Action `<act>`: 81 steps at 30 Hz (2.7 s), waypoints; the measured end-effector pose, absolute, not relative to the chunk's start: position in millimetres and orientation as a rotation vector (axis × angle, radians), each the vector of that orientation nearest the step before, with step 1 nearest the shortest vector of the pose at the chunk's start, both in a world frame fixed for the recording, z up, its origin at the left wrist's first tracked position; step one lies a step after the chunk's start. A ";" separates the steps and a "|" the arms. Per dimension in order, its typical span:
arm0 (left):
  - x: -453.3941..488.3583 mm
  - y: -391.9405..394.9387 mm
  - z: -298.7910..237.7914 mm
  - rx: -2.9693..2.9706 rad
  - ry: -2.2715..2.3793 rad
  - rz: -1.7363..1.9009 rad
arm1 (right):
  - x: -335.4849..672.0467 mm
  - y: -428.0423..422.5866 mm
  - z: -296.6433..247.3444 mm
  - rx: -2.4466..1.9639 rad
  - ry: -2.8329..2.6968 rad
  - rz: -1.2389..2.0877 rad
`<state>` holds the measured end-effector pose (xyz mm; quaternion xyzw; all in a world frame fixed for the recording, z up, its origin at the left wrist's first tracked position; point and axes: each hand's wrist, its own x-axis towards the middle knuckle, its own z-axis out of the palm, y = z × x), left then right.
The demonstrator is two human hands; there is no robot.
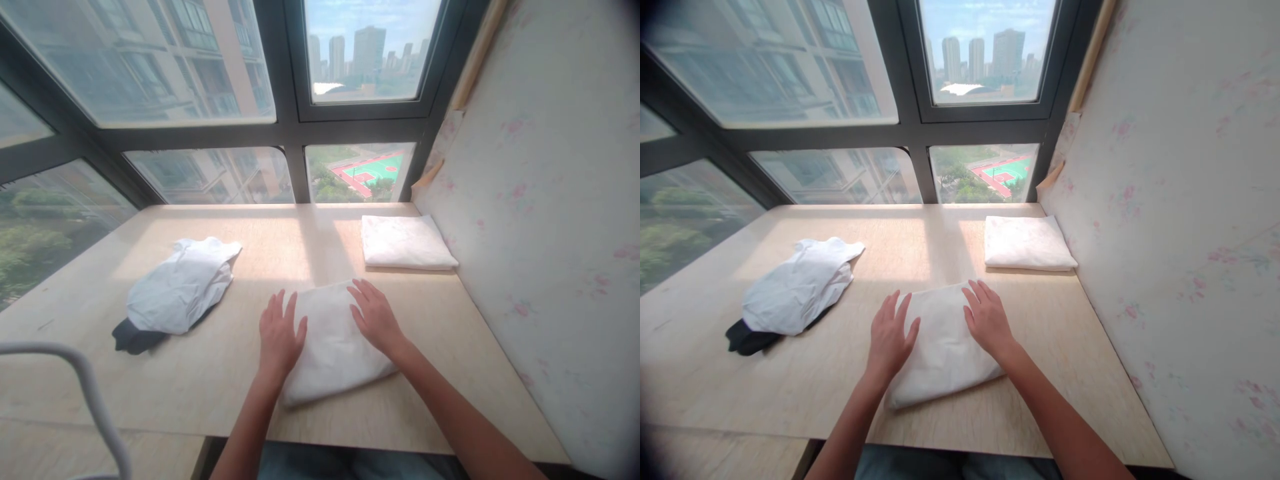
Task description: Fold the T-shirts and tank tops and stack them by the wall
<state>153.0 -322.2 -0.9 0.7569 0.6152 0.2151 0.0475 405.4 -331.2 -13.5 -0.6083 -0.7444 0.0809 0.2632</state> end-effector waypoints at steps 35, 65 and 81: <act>132.0 -410.0 11.7 1.076 1.467 0.561 | 430.7 -451.7 -36.2 -1.991 -1.406 0.664; 391.8 -112.9 16.7 1.574 1.391 0.939 | 627.8 -203.7 62.3 -2.544 -1.291 0.131; 398.9 -111.1 -14.3 1.643 1.310 0.797 | 630.9 -244.7 20.6 -2.481 -1.286 -0.150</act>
